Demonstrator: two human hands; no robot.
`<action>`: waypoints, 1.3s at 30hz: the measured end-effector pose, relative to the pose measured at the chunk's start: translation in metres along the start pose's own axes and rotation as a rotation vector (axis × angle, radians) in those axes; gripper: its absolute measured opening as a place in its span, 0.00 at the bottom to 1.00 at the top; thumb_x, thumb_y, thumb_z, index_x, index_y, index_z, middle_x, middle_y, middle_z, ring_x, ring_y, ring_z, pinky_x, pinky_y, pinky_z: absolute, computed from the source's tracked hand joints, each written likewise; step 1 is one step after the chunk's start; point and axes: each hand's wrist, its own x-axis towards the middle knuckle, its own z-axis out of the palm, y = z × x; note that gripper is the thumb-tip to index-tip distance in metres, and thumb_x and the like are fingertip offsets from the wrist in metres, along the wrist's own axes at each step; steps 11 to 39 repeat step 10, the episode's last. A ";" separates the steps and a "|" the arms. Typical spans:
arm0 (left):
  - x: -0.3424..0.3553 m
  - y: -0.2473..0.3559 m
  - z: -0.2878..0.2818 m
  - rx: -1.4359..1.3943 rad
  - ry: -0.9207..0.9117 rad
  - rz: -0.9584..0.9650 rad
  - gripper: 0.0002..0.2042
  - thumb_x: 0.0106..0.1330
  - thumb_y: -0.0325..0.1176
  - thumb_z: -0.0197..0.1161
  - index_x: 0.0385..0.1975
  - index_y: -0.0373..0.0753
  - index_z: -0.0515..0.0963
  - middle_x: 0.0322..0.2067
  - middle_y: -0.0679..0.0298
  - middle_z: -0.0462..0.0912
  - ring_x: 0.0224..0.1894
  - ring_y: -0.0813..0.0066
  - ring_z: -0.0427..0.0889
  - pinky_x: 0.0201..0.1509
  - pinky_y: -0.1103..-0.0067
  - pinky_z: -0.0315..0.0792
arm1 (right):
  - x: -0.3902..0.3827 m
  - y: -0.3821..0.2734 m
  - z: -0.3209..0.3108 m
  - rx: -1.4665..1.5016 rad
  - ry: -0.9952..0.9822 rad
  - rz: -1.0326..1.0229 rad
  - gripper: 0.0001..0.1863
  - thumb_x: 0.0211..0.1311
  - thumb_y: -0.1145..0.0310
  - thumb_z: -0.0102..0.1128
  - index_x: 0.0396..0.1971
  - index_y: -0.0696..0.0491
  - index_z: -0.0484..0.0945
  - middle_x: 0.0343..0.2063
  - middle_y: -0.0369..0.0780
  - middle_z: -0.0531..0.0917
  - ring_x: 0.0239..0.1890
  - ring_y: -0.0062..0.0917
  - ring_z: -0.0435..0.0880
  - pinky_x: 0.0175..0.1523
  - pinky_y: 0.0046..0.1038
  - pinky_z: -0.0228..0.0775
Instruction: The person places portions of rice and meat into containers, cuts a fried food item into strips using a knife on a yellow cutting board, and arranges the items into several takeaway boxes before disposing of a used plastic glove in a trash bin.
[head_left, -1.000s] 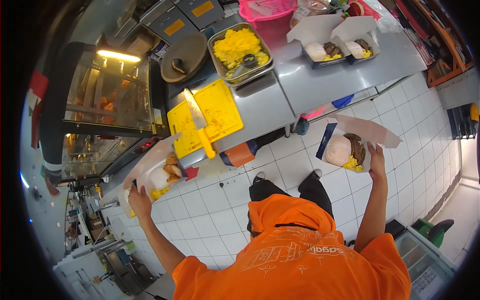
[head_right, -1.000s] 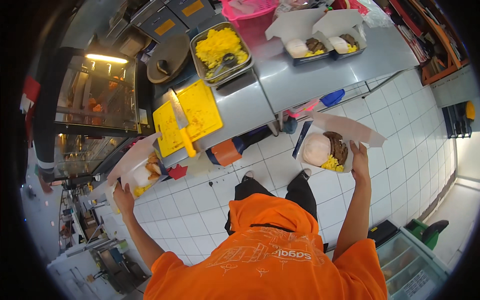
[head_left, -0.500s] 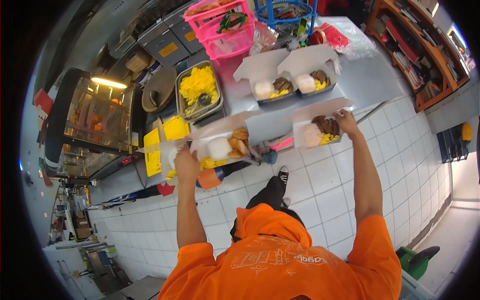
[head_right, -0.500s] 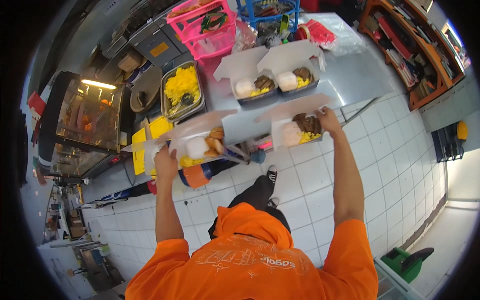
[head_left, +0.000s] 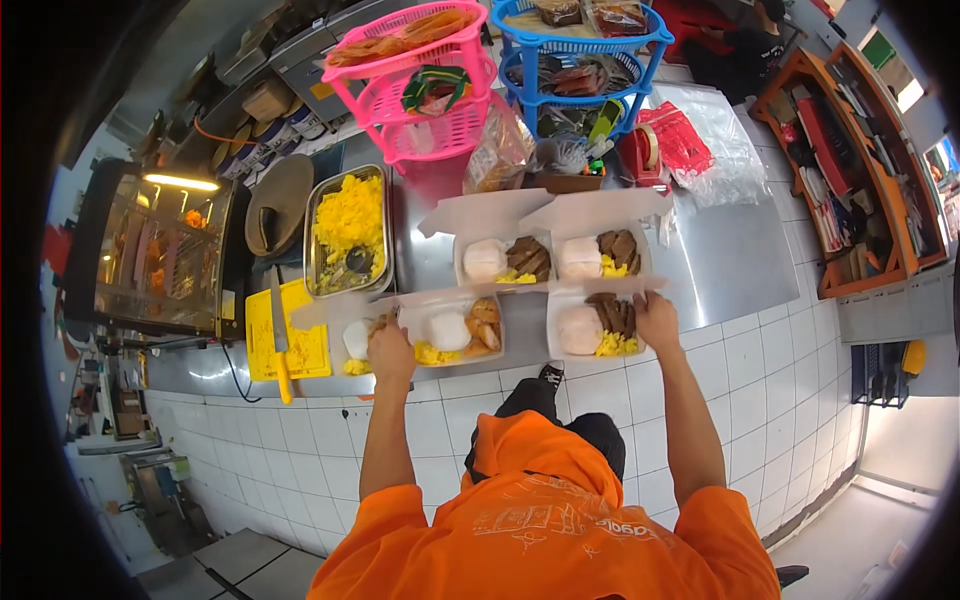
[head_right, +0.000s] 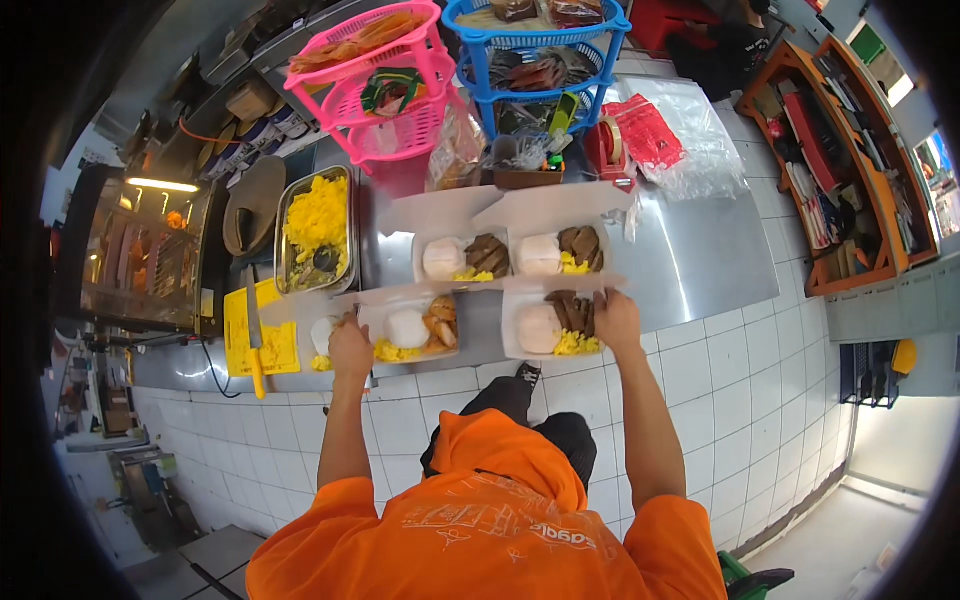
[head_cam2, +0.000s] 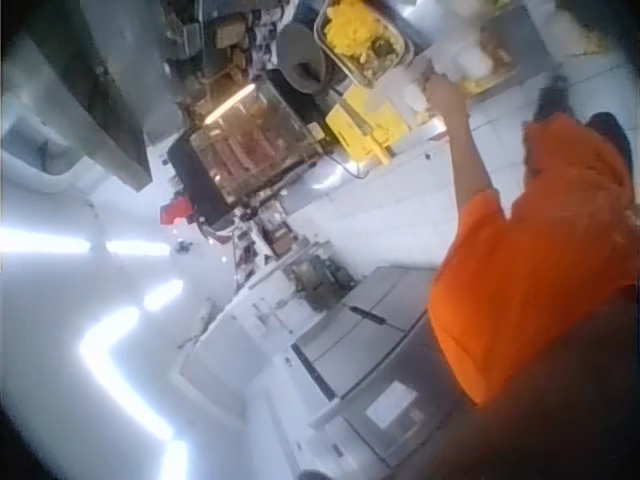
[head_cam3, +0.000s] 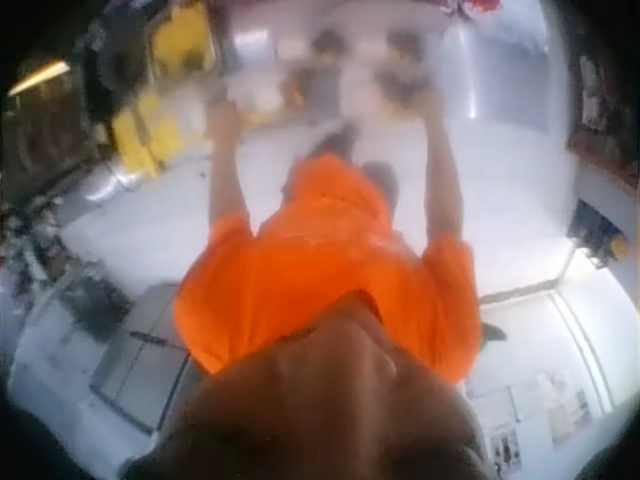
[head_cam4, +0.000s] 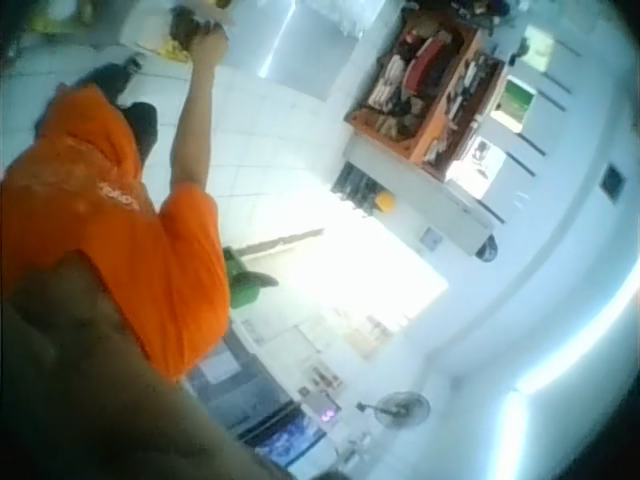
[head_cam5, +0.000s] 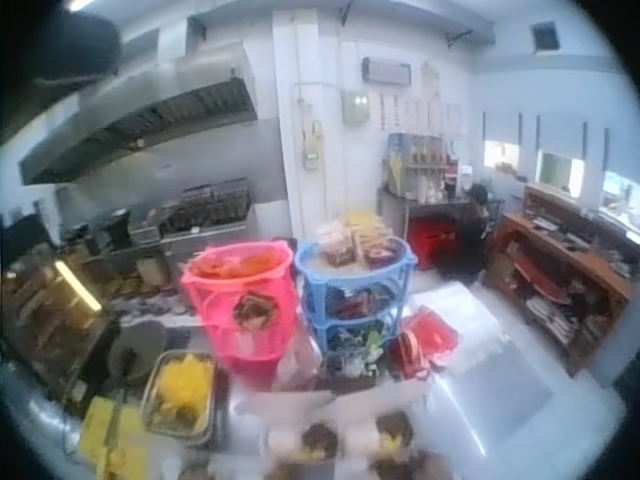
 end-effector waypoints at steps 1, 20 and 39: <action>0.002 -0.004 0.010 0.032 0.081 0.036 0.18 0.62 0.30 0.61 0.52 0.31 0.72 0.45 0.48 0.80 0.44 0.47 0.80 0.48 0.62 0.75 | 0.002 0.003 0.002 -0.011 -0.019 0.012 0.17 0.64 0.61 0.53 0.34 0.63 0.78 0.31 0.58 0.81 0.36 0.56 0.79 0.43 0.50 0.70; 0.016 0.010 0.006 -0.017 0.123 -0.163 0.24 0.60 0.37 0.65 0.55 0.35 0.71 0.50 0.47 0.78 0.47 0.47 0.80 0.47 0.62 0.76 | 0.040 0.008 -0.042 0.335 -0.660 0.143 0.22 0.60 0.53 0.61 0.32 0.61 0.80 0.29 0.44 0.86 0.32 0.34 0.85 0.38 0.35 0.75; 0.016 0.010 0.006 -0.017 0.123 -0.163 0.24 0.60 0.37 0.65 0.55 0.35 0.71 0.50 0.47 0.78 0.47 0.47 0.80 0.47 0.62 0.76 | 0.040 0.008 -0.042 0.335 -0.660 0.143 0.22 0.60 0.53 0.61 0.32 0.61 0.80 0.29 0.44 0.86 0.32 0.34 0.85 0.38 0.35 0.75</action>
